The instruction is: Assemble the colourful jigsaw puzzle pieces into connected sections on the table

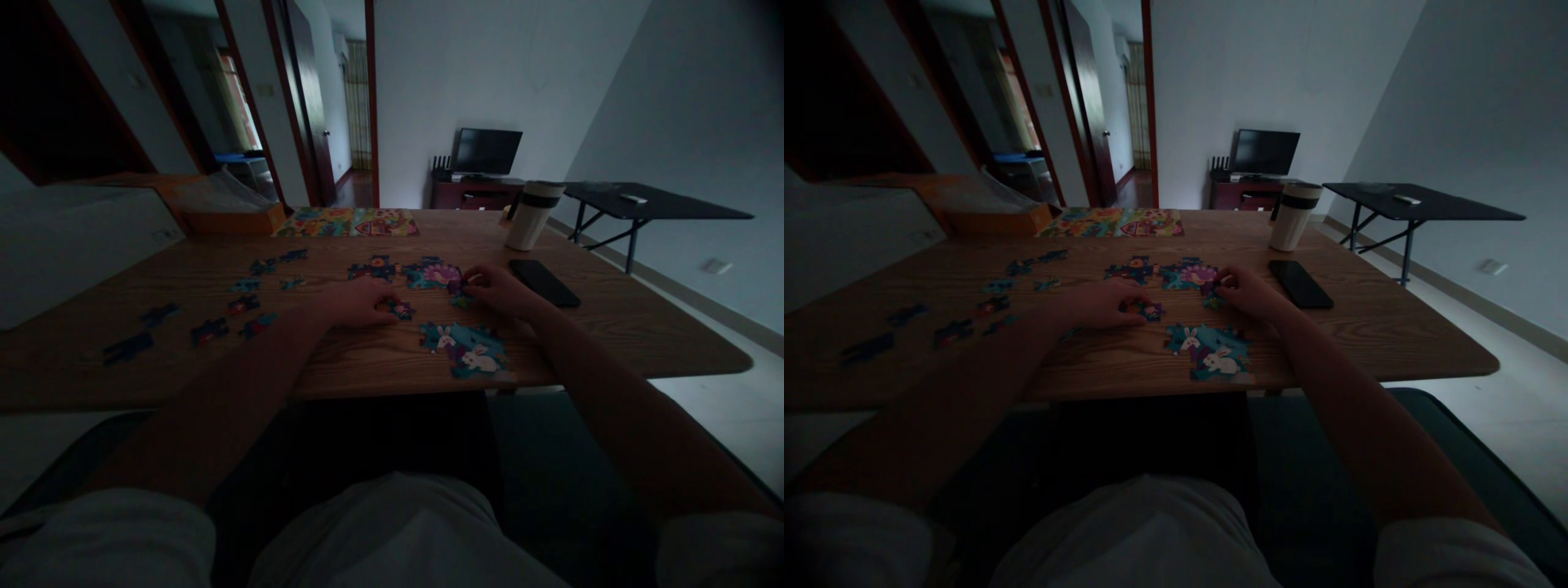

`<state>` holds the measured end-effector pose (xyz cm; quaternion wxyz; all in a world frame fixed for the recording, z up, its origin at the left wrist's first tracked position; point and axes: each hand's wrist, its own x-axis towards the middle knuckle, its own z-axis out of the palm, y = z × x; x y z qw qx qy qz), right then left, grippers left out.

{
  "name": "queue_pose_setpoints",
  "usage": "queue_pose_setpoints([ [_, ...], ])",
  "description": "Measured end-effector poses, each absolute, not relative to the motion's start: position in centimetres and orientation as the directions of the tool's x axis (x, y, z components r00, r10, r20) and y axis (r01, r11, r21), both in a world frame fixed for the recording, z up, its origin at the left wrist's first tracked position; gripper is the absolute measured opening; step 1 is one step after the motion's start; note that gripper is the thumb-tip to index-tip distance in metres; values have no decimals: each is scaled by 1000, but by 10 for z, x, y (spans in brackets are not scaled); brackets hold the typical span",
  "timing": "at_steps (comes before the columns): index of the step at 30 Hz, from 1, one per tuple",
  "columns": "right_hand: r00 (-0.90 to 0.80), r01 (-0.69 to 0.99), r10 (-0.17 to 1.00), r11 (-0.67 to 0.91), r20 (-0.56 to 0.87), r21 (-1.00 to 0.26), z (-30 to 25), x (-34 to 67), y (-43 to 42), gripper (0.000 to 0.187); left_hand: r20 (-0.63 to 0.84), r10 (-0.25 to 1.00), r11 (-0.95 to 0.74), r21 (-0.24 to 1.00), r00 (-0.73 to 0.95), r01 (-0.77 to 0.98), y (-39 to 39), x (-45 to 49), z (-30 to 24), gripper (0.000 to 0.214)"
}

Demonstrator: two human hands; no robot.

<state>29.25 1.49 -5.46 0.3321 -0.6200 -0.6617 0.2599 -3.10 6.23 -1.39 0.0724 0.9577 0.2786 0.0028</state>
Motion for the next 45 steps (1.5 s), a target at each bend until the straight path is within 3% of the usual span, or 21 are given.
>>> queue_pose_setpoints([
  [9,16,600,997,56,81,-798,-47,289,11,12,-47,552,-823,130,833,553,59,-31,-10,40],
  [15,61,575,980,121,190,-809,-45,291,15,5,-41,557,-823,100,829,558,57,-30,-9,39],
  [19,21,594,983,135,183,-793,-41,289,12,5,-32,552,-830,81,833,553,57,-30,-10,39],
  [29,20,556,991,101,134,-825,-36,285,5,6,-10,530,-842,114,848,527,60,-30,-13,40],
  [34,20,566,992,94,128,-819,-32,284,2,8,52,475,-862,228,878,453,42,-20,-14,43],
  [38,-82,517,985,173,152,-838,-24,274,-16,18,136,366,-901,299,921,314,26,-7,-17,60],
  [42,-291,479,954,214,76,-851,-24,255,-43,28,358,289,-932,317,888,176,17,-5,-23,72],
  [45,-363,537,930,262,61,-802,-31,242,-59,25,335,241,-948,280,911,148,9,-8,-25,65],
])
